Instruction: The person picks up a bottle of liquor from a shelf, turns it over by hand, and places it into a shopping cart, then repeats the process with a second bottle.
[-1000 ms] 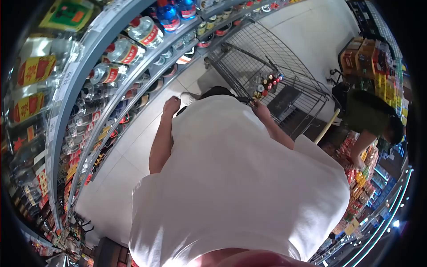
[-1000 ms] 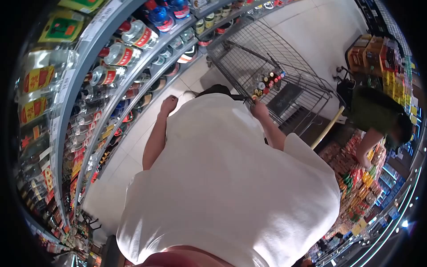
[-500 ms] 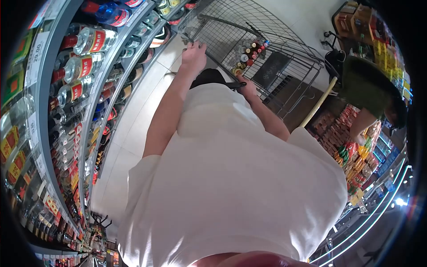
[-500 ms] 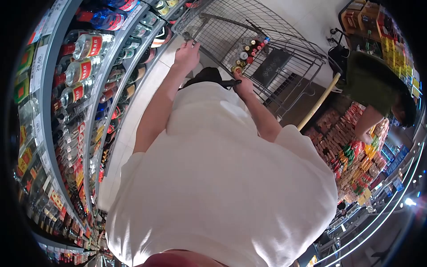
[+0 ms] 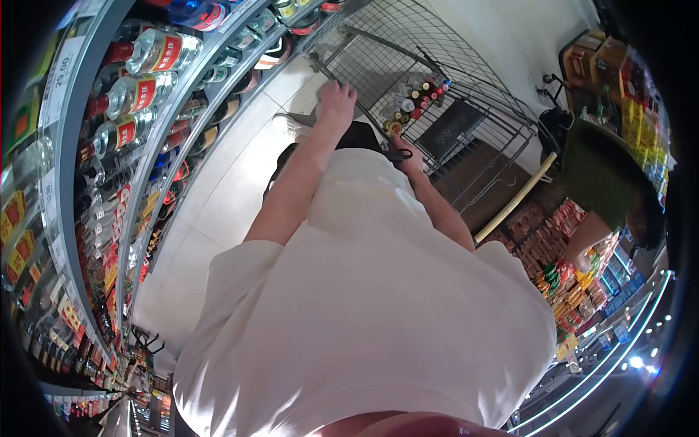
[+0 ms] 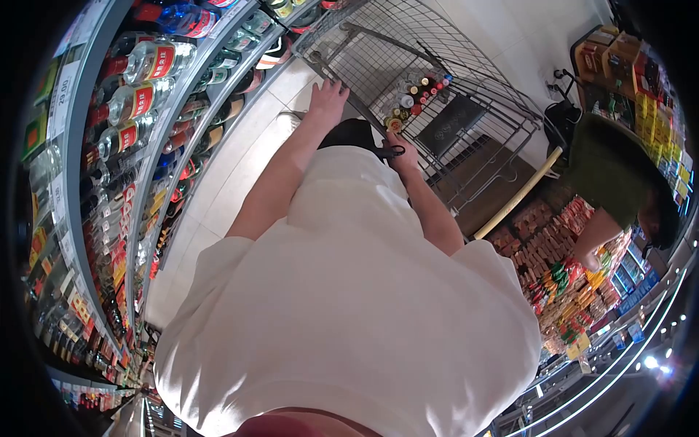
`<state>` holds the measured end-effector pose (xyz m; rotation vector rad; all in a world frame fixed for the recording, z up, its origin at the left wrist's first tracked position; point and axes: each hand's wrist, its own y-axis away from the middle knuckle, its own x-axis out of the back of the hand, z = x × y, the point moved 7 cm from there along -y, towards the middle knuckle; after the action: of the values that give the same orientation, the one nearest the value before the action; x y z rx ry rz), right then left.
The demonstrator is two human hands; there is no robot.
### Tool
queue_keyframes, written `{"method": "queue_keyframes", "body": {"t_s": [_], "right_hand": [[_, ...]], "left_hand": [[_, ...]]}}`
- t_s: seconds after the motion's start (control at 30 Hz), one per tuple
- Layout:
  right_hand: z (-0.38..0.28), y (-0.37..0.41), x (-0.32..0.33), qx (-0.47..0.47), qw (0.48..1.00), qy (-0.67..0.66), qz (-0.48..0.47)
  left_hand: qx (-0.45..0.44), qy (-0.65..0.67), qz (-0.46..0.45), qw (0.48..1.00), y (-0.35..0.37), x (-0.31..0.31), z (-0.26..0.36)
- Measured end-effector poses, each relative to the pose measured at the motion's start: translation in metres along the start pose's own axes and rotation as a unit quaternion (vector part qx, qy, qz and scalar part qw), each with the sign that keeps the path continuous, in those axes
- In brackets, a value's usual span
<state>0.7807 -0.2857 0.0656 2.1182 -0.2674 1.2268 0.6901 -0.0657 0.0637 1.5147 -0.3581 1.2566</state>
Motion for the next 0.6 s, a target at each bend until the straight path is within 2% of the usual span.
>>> {"method": "queue_keyframes", "body": {"t_s": [0.13, 0.23, 0.27, 0.37, 0.47, 0.6], "right_hand": [[-0.001, 0.002, 0.001, -0.007, 1.000, -0.003, -0.015], [0.002, 0.003, -0.002, -0.002, 1.000, -0.014, -0.020], [0.005, 0.003, -0.003, -0.002, 1.000, -0.008, -0.030], [0.014, 0.003, -0.010, 0.004, 1.000, -0.010, -0.026], [0.016, 0.004, -0.014, -0.018, 0.999, -0.011, -0.046], [0.020, 0.007, -0.018, -0.041, 0.996, -0.019, -0.074]], "left_hand": [[0.011, -0.024, 0.051, 0.998, 0.006, -0.002, 0.004], [-0.009, -0.014, 0.022, 1.000, 0.006, -0.004, 0.000], [-0.009, -0.012, 0.056, 0.998, 0.011, -0.002, 0.000], [0.001, -0.018, 0.065, 0.998, 0.014, -0.004, 0.003], [-0.004, -0.012, 0.103, 0.995, 0.023, -0.008, 0.003], [0.000, -0.010, 0.109, 0.994, 0.032, -0.014, 0.004]]}}
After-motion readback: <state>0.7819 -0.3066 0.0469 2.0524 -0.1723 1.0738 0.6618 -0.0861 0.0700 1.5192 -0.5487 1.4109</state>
